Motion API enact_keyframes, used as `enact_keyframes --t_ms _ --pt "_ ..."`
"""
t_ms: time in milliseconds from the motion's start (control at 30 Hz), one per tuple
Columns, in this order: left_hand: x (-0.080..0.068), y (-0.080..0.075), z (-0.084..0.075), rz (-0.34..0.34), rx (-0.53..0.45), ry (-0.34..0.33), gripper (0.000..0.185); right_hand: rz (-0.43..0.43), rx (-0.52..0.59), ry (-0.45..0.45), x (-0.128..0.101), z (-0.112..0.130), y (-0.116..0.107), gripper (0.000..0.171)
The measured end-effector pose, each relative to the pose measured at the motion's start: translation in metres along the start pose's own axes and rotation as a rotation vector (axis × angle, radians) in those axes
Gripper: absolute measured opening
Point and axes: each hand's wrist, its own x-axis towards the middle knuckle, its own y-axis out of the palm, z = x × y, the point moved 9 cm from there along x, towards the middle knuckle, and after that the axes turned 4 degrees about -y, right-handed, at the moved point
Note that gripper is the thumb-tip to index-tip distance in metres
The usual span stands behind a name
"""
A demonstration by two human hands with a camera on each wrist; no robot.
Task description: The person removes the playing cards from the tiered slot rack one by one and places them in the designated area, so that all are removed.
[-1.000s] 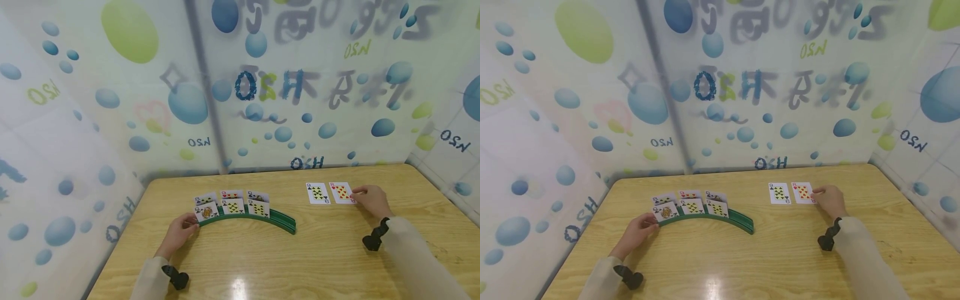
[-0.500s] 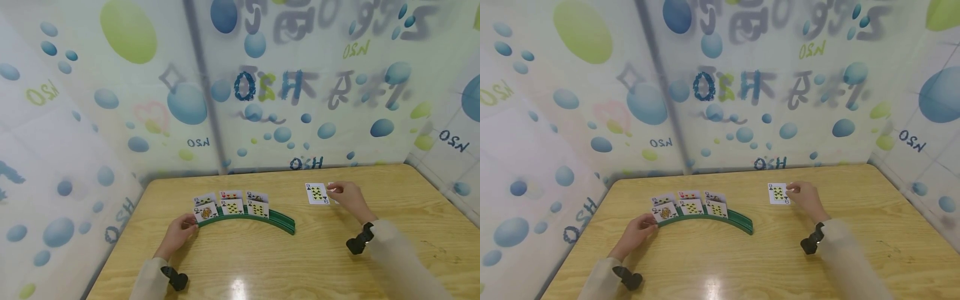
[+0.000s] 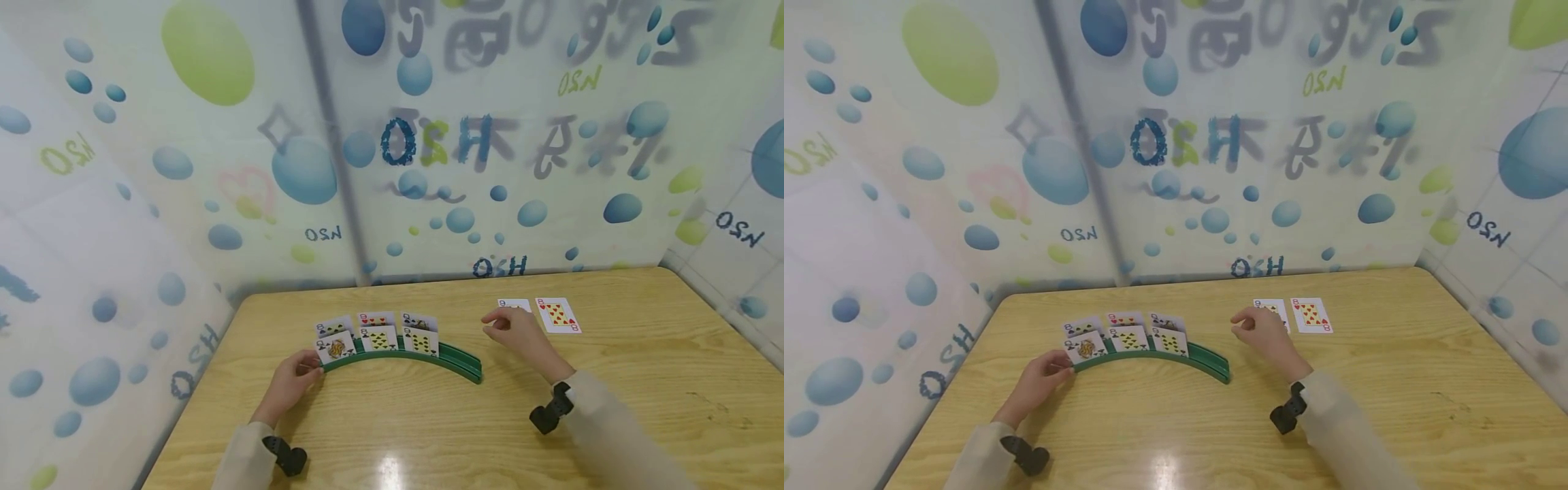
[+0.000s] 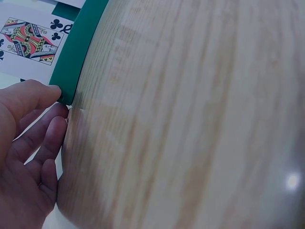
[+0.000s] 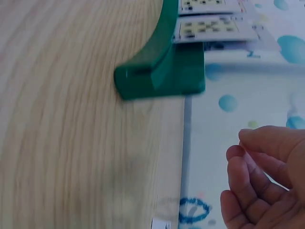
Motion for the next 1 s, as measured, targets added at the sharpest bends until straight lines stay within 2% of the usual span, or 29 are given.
enact_keyframes --t_ms 367,700,1000 --pt "0.0 0.001 0.001 -0.004 0.0 -0.009 0.026 0.08 0.071 -0.085 0.0 0.036 0.036 0.013" --pt "0.0 0.0 0.001 0.001 0.003 -0.016 0.026 0.085 0.09 -0.097 0.002 0.047 0.054 0.009" --pt "0.0 0.0 0.0 -0.006 -0.004 0.003 0.025 0.148 0.063 -0.092 0.007 0.047 0.067 0.011"
